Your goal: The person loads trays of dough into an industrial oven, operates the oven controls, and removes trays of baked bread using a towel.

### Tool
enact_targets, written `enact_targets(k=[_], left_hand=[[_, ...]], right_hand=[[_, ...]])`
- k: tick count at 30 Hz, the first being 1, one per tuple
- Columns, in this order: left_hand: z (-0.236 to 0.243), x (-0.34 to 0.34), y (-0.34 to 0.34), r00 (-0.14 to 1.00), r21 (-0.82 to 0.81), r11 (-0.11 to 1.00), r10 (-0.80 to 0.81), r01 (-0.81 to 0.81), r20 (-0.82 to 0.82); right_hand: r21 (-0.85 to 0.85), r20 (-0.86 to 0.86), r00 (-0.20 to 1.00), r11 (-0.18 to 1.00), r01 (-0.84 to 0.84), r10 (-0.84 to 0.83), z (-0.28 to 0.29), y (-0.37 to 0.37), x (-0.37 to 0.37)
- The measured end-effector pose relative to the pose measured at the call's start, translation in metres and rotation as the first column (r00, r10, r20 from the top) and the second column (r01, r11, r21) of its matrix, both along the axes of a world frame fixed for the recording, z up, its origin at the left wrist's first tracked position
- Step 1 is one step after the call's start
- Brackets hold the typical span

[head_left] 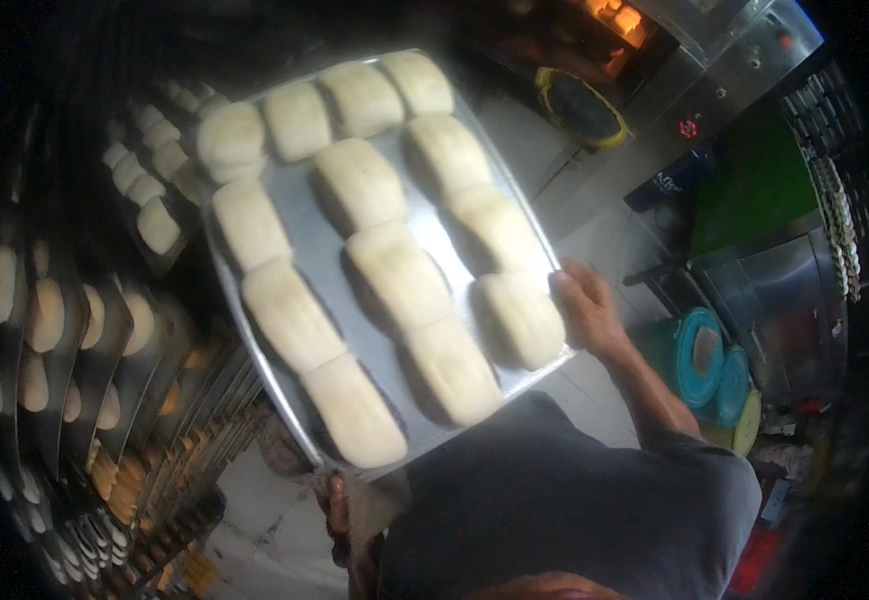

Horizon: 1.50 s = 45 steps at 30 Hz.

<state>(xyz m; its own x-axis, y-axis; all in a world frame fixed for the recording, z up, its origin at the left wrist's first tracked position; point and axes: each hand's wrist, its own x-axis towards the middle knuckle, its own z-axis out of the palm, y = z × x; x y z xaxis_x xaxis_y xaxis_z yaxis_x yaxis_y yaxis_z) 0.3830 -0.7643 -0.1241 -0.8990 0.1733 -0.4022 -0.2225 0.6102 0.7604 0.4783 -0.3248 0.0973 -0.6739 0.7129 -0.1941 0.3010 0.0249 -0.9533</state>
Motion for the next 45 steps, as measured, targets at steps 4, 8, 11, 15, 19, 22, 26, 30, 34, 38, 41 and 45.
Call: enact_targets(k=[4,8,11,15,19,22,26,30,34,38,41,45], left_hand=[[-0.012,-0.035,0.062,0.99,0.122,0.984,-0.136,0.133,0.02],[-0.005,-0.084,0.161,0.958,0.213,0.934,-0.285,0.287,-0.038],[0.013,-0.133,0.251,0.915,0.243,0.882,-0.382,0.403,-0.131],[0.05,-0.194,0.373,0.845,0.237,0.819,-0.459,0.522,-0.275],[0.111,-0.246,0.482,0.776,0.192,0.79,-0.468,0.582,-0.423],[0.165,-0.286,0.55,0.724,0.148,0.791,-0.444,0.593,-0.528],[0.217,-0.333,0.624,0.659,0.089,0.799,-0.421,0.595,-0.623],[0.243,-0.378,0.69,0.6,0.055,0.785,-0.424,0.617,-0.679],[0.259,-0.426,0.742,0.554,0.009,0.773,-0.445,0.634,-0.704],[0.289,-0.475,0.783,0.524,-0.089,0.763,-0.518,0.64,-0.676],[0.323,-0.494,0.805,0.561,-0.216,0.748,-0.626,0.627,-0.542],[0.267,-0.492,0.856,0.143,-0.171,0.524,-0.505,0.834,-0.851]], right_hand=[[0.136,-0.016,0.994,0.984,0.113,-0.112,0.003,0.028,0.025],[0.157,-0.022,0.973,0.96,0.232,-0.231,0.01,0.08,0.027],[0.178,-0.014,0.969,0.953,0.245,-0.246,0.017,0.129,0.012],[0.343,-0.039,0.93,0.869,0.356,-0.365,0.029,0.202,-0.04],[0.328,-0.091,0.932,0.873,0.361,-0.351,0.034,0.287,-0.095],[0.306,-0.077,0.922,0.871,0.384,-0.38,0.033,0.345,-0.134],[0.223,-0.186,0.902,0.877,0.425,-0.389,0.026,0.411,-0.186],[0.14,-0.21,0.88,0.878,0.458,-0.425,0.006,0.474,-0.222],[0.067,-0.208,0.857,0.867,0.493,-0.472,0.009,0.503,-0.258],[-0.236,-0.358,0.736,0.819,0.524,-0.574,0.017,0.51,-0.305],[-0.325,-0.391,0.719,0.817,0.476,-0.574,0.023,0.519,-0.333],[-0.277,-0.386,0.589,0.698,0.66,-0.71,0.007,0.551,-0.392]])
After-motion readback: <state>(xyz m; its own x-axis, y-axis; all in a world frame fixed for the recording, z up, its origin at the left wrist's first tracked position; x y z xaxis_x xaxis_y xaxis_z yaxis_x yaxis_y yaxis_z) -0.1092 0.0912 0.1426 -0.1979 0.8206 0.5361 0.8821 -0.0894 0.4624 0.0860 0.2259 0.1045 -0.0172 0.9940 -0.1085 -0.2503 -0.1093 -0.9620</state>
